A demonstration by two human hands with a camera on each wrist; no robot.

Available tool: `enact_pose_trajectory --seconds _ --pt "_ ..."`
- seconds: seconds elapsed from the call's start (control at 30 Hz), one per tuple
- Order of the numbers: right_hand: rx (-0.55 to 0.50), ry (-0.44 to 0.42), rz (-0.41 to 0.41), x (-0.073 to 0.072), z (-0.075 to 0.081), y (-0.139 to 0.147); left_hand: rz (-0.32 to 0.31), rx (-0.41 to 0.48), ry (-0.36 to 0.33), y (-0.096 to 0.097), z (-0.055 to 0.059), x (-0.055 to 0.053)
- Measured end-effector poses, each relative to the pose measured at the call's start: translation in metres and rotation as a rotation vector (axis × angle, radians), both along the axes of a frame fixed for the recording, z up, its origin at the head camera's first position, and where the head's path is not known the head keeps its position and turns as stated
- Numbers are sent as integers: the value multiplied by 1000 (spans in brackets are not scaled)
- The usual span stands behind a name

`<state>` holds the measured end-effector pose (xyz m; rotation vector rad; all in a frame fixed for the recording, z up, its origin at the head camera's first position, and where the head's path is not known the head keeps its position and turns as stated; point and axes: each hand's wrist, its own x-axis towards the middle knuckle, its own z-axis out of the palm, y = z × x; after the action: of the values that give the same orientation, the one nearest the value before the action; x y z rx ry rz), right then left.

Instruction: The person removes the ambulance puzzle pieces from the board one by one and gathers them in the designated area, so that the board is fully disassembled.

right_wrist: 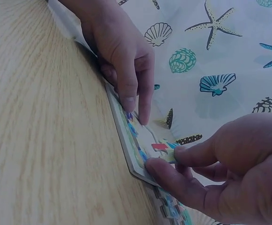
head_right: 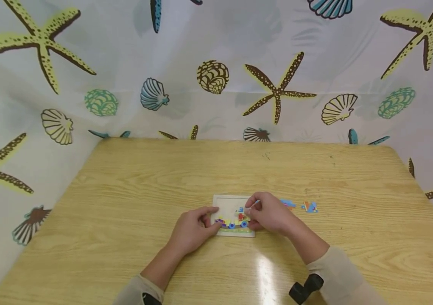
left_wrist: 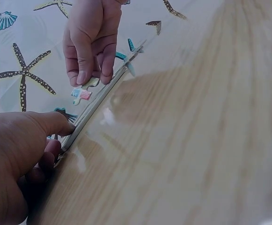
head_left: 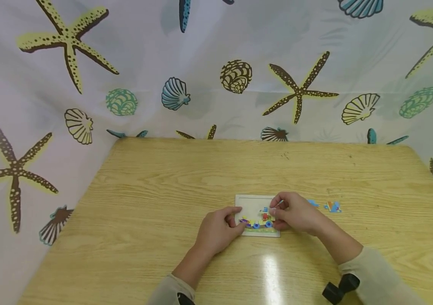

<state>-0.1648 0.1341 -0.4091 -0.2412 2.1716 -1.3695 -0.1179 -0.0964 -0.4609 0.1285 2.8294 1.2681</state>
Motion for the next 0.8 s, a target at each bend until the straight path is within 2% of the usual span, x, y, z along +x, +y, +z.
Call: enact_pose_trajectory --seconds 0.3,0.8 --pt "-57 34 40 2 -1 16 6 -8 5 2 1 -1" --pt "-58 46 -44 3 1 70 10 -18 25 1 0 0"
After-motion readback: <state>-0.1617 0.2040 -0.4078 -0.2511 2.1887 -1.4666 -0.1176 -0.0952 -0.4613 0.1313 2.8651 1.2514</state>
